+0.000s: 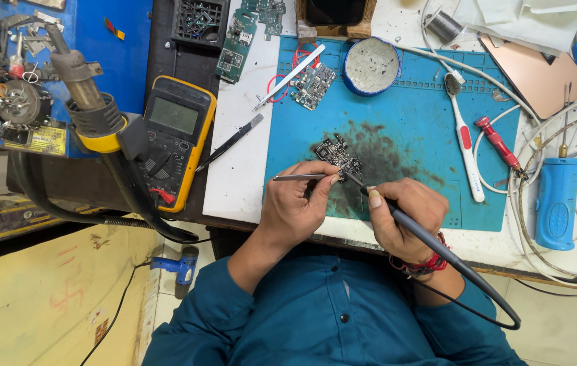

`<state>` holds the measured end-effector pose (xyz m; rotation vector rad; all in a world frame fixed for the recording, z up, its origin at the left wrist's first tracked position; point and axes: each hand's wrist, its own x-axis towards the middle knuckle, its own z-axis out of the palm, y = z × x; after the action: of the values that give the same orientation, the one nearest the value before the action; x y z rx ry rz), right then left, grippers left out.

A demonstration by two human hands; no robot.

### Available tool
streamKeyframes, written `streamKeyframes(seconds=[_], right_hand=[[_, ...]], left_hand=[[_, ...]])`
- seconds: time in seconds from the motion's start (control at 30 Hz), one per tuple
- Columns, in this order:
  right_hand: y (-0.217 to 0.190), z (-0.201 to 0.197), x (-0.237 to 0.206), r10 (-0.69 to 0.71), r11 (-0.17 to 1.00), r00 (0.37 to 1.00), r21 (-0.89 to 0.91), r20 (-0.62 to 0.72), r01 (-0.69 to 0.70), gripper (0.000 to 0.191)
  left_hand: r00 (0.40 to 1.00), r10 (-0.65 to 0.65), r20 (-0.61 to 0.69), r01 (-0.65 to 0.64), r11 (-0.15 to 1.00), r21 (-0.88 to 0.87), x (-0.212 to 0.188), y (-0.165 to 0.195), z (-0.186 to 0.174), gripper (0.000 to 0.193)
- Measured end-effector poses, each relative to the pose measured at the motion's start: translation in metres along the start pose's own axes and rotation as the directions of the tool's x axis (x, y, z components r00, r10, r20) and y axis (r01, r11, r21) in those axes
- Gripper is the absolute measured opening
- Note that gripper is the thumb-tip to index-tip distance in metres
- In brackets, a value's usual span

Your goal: The person solders components on a small circuit board at a workbench, holding the board with tweezers in one hand and a soldering iron in the other, working on different points of the board and repositioning it as they go.

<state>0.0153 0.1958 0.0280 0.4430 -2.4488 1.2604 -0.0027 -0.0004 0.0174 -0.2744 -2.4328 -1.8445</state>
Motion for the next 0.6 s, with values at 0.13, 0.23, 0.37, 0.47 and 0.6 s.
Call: streamKeyframes(seconds=[0.13,0.23,0.37,0.47,0.6], right_hand=[[0.002,0.001,-0.001,-0.013,1.000,1.000,0.003,-0.012,0.013,0.009],[0.002,0.000,-0.002,-0.015,1.000,0.999,0.002,-0.032,0.015,0.008],[0.000,-0.002,0.000,-0.045,0.999,0.998,-0.014,-0.037,0.044,0.013],[-0.003,0.003,0.007,-0.070,0.990,0.997,-0.121,0.015,0.072,0.028],[-0.008,0.010,0.016,-0.067,0.959,0.989,-0.267,0.130,0.100,0.050]], left_hand=[[1.000,0.006,0.000,-0.006,1.000,-0.005,0.000,0.000,0.000,0.009],[1.000,-0.010,-0.004,0.009,1.000,-0.013,-0.001,-0.002,0.000,0.009],[0.989,-0.076,-0.125,0.070,0.996,-0.054,-0.002,-0.003,0.004,0.011],[0.986,-0.064,-0.156,0.057,0.997,-0.050,-0.002,-0.003,0.006,0.010],[0.988,-0.019,-0.154,0.016,1.000,-0.021,-0.002,-0.003,0.005,0.010]])
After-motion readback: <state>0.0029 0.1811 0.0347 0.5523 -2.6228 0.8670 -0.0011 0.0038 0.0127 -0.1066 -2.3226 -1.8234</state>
